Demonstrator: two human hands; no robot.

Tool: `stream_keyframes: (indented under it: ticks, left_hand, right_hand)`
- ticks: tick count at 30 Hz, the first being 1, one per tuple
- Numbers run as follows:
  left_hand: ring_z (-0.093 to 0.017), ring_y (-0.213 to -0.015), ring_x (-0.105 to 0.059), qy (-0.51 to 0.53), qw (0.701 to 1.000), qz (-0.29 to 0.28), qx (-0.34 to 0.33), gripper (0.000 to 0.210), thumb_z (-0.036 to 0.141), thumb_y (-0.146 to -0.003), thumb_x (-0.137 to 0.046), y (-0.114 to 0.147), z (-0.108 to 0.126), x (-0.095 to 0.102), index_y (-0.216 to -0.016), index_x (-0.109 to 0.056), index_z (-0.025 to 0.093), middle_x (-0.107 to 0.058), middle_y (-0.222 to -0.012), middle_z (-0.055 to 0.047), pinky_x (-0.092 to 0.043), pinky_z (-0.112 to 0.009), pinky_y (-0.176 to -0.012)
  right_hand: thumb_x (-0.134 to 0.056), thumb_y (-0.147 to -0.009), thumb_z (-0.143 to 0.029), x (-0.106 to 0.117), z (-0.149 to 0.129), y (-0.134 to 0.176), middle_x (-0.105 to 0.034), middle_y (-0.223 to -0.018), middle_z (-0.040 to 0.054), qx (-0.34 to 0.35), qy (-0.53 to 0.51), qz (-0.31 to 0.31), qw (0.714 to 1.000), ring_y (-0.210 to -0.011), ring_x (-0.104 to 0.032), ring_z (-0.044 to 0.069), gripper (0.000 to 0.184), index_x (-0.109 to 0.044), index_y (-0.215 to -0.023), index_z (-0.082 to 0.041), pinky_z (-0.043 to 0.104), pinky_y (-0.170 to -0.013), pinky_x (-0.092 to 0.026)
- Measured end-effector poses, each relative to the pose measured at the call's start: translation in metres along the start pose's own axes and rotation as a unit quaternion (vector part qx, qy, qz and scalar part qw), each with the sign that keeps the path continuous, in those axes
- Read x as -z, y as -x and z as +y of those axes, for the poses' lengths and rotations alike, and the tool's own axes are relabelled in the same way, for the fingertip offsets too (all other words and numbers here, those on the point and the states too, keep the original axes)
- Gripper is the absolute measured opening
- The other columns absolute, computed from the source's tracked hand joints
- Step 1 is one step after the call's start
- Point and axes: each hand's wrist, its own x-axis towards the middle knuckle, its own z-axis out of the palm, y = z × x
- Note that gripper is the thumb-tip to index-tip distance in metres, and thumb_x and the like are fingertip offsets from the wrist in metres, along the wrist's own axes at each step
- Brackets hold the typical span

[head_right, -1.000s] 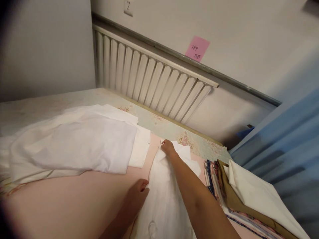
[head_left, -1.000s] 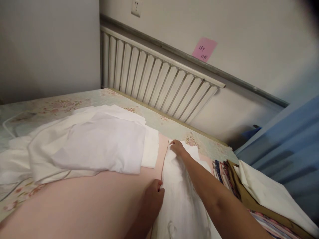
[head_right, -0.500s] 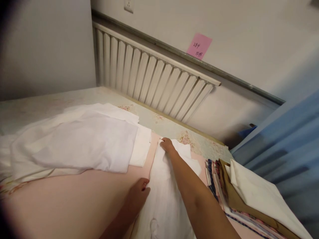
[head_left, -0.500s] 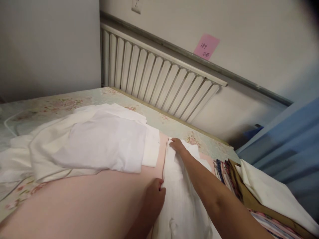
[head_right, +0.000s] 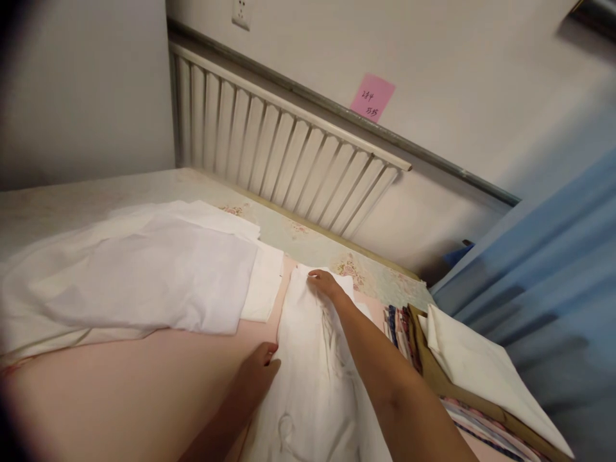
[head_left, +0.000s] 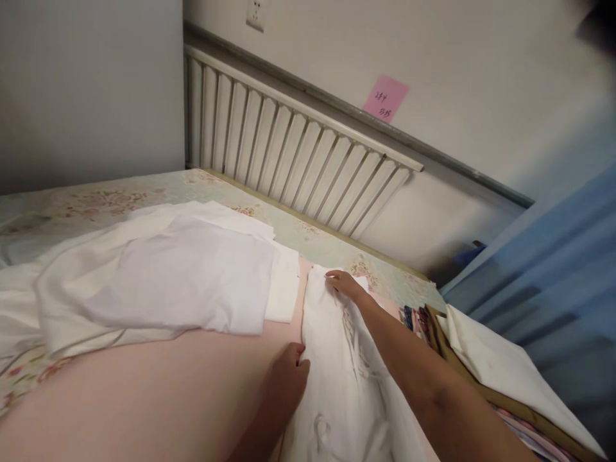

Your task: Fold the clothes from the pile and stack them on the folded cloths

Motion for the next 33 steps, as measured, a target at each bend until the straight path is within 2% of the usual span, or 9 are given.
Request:
stream_keyframes:
  ticks: [4,8,10,15,18,21,25,28,33]
  left_hand:
    - [-0.019,-0.104,-0.063,0.005,1.000,-0.002,0.000,0.032,0.021,-0.082,-0.050,0.000,-0.002,-0.001,-0.111,-0.062,0.018,-0.070,-0.114,-0.008,-0.043,-0.026,-0.084]
    - [-0.020,-0.106,-0.062,0.001,1.000,-0.005,0.004,0.034,0.021,-0.082,-0.049,0.001,-0.001,0.000,-0.113,-0.061,0.017,-0.069,-0.116,-0.009,-0.043,-0.027,-0.086]
    - [-0.020,-0.106,-0.062,-0.004,1.000,-0.004,-0.002,0.034,0.021,-0.082,-0.049,0.001,0.000,0.001,-0.113,-0.061,0.017,-0.069,-0.116,-0.009,-0.042,-0.027,-0.087]
    - [-0.020,-0.107,-0.062,-0.002,1.000,-0.005,-0.004,0.033,0.021,-0.082,-0.050,0.002,0.001,0.002,-0.112,-0.062,0.017,-0.069,-0.117,-0.009,-0.043,-0.027,-0.086]
    - [-0.020,-0.108,-0.062,-0.003,1.000,-0.004,-0.002,0.034,0.021,-0.081,-0.051,0.000,-0.001,0.001,-0.113,-0.062,0.018,-0.069,-0.118,-0.009,-0.042,-0.026,-0.087]
    - [-0.018,-0.101,-0.064,0.003,1.000,-0.006,-0.009,0.032,0.020,-0.081,-0.051,-0.002,-0.005,-0.002,-0.111,-0.062,0.019,-0.072,-0.111,-0.007,-0.043,-0.025,-0.082]
    - [-0.017,-0.089,-0.065,0.007,1.000,0.001,-0.013,0.027,0.021,-0.081,-0.050,-0.004,-0.011,-0.007,-0.105,-0.063,0.020,-0.073,-0.100,-0.005,-0.042,-0.024,-0.074]
    - [-0.016,-0.087,-0.064,0.006,1.000,0.005,-0.011,0.025,0.021,-0.080,-0.051,-0.004,-0.012,-0.009,-0.102,-0.063,0.021,-0.073,-0.098,-0.004,-0.041,-0.024,-0.071]
    - [-0.015,-0.084,-0.064,-0.002,1.000,-0.010,-0.017,0.021,0.024,-0.084,-0.047,0.000,-0.005,-0.004,-0.096,-0.063,0.021,-0.073,-0.094,-0.003,-0.040,-0.024,-0.069]
  right_hand:
    - [-0.069,-0.082,-0.029,0.007,0.011,0.015,-0.069,-0.091,0.0038,-0.029,0.041,-0.032,0.998,-0.083,-0.064,0.018,0.029,-0.066,-0.107,-0.014,0.029,-0.075,-0.051]
    - [-0.061,-0.092,-0.038,0.011,0.010,0.018,-0.061,-0.117,0.0064,-0.044,0.086,-0.055,0.994,-0.098,-0.062,0.021,0.033,-0.059,-0.117,-0.016,0.040,-0.084,-0.054]
    - [-0.059,-0.094,-0.040,0.012,0.004,0.017,-0.059,-0.121,0.0066,-0.039,0.101,-0.049,0.993,-0.101,-0.061,0.022,0.035,-0.057,-0.120,-0.017,0.042,-0.085,-0.054]
    - [-0.059,-0.083,-0.026,0.013,-0.011,0.020,-0.067,-0.095,0.0032,-0.005,0.099,0.047,0.994,-0.085,-0.059,0.017,0.017,-0.067,-0.095,-0.017,0.027,-0.075,-0.046]
    - [-0.047,-0.080,-0.024,0.015,-0.007,0.025,-0.068,-0.089,0.0022,-0.013,0.084,0.119,0.989,-0.081,-0.059,0.017,0.028,-0.068,-0.097,-0.019,0.024,-0.068,-0.042]
    - [-0.046,-0.076,-0.020,0.019,0.010,0.032,-0.069,-0.087,0.0037,-0.052,0.091,0.164,0.981,-0.083,-0.061,0.020,0.031,-0.069,-0.098,-0.019,0.025,-0.070,-0.043]
    - [-0.051,-0.070,-0.012,0.014,0.037,0.044,-0.070,-0.084,0.0056,-0.087,0.113,0.164,0.976,-0.085,-0.064,0.021,0.029,-0.072,-0.089,-0.019,0.025,-0.074,-0.044]
    - [-0.054,-0.071,-0.012,0.001,0.050,0.052,-0.071,-0.083,0.0054,-0.097,0.122,0.146,0.977,-0.083,-0.065,0.021,0.026,-0.072,-0.088,-0.019,0.025,-0.072,-0.045]
    - [-0.053,-0.080,-0.023,-0.009,0.057,0.057,-0.072,-0.093,0.0080,-0.093,0.143,0.136,0.976,-0.091,-0.066,0.023,0.027,-0.070,-0.100,-0.018,0.027,-0.078,-0.046]
